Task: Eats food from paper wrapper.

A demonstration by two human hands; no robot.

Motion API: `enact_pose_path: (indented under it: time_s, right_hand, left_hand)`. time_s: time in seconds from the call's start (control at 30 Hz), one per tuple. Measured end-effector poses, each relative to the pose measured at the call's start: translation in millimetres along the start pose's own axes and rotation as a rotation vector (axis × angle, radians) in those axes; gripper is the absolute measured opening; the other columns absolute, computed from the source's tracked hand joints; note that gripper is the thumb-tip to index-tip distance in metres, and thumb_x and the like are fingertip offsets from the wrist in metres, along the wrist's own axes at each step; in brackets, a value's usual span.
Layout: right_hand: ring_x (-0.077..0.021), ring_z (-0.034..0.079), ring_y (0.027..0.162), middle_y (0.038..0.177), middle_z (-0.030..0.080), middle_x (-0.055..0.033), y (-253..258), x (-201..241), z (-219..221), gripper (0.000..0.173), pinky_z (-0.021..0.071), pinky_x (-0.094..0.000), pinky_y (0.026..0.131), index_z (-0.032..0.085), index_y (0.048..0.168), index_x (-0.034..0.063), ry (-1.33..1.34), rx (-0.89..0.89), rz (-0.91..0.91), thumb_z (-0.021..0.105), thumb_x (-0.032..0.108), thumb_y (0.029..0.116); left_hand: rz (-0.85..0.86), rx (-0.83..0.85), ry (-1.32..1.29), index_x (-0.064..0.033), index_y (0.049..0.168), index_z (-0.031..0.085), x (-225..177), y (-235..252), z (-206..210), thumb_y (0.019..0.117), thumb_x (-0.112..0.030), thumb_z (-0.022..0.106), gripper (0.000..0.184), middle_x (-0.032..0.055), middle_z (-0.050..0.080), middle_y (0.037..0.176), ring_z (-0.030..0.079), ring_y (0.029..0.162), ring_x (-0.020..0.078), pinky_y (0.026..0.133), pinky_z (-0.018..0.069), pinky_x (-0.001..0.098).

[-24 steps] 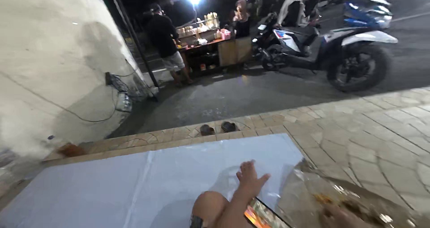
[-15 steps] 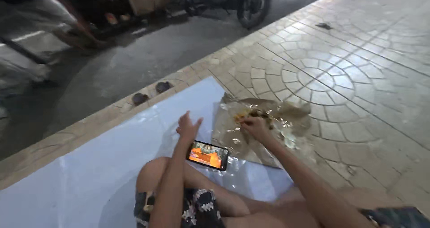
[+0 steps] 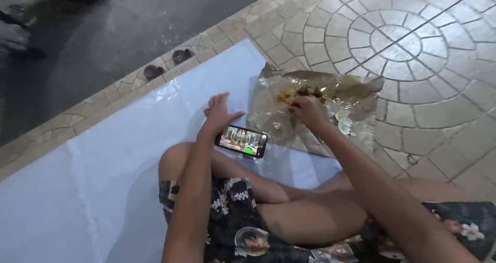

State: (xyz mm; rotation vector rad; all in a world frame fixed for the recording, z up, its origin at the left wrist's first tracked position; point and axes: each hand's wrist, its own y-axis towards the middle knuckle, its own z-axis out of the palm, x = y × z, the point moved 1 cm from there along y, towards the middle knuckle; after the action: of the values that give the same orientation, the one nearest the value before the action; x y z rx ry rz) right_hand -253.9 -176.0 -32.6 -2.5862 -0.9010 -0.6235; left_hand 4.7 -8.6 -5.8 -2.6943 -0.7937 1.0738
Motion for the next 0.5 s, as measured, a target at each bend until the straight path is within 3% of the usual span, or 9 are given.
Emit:
enact_pose_path:
  time_s: [0.07,0.17,0.3,0.5]
  right_hand:
    - [-0.0463,0.067,0.11,0.11,0.072,-0.0242,-1.5,1.6,-2.6,0.016,0.0504,-0.0689,0.094,0.075,0.108,0.0005,-0.017,-0.003,-0.023,0.063,0.007,0.0998]
    - [-0.0464,0.066,0.113,0.112,0.072,-0.0243,-3.8,5.2,-7.0,0.019,0.0504,-0.0685,0.094,0.075,0.109,0.0007,-0.053,0.012,-0.052,0.059,0.006,0.1018]
    - [-0.0467,0.067,0.111,0.111,0.072,-0.0246,-7.2,12.7,-10.1,0.02,0.0513,-0.0674,0.093,0.075,0.109,0.0006,-0.118,0.044,-0.056,0.057,0.005,0.1022]
    - [-0.0478,0.067,0.109,0.111,0.072,-0.0255,-9.5,11.0,-9.1,0.02,0.0518,-0.068,0.091,0.075,0.111,0.0011,-0.11,0.064,-0.018,0.059,0.008,0.1018]
  left_hand:
    - [0.142,0.132,0.142,-0.015,0.15,0.05,-4.8,-15.3,0.5,0.0799,-0.041,0.087,0.083,0.0175,0.049,0.151,0.038,0.144,0.0414,0.104,0.0338,0.0722]
    - [0.232,0.301,0.392,-0.0247,0.148,0.053,-1.5,-35.5,9.7,0.0595,-0.036,0.1,0.1,0.0132,0.049,0.15,0.04,0.143,0.0386,0.102,0.0373,0.0693]
    - [0.229,0.342,0.582,-0.0251,0.145,0.056,1.4,-44.8,10.7,0.0618,-0.022,0.098,0.093,0.0102,0.054,0.144,0.049,0.132,0.0368,0.097,0.043,0.0638]
    - [0.288,0.317,0.668,-0.0232,0.142,0.059,0.7,-47.3,17.4,0.0605,-0.03,0.098,0.09,0.0076,0.054,0.142,0.055,0.121,0.0362,0.081,0.0531,0.0574]
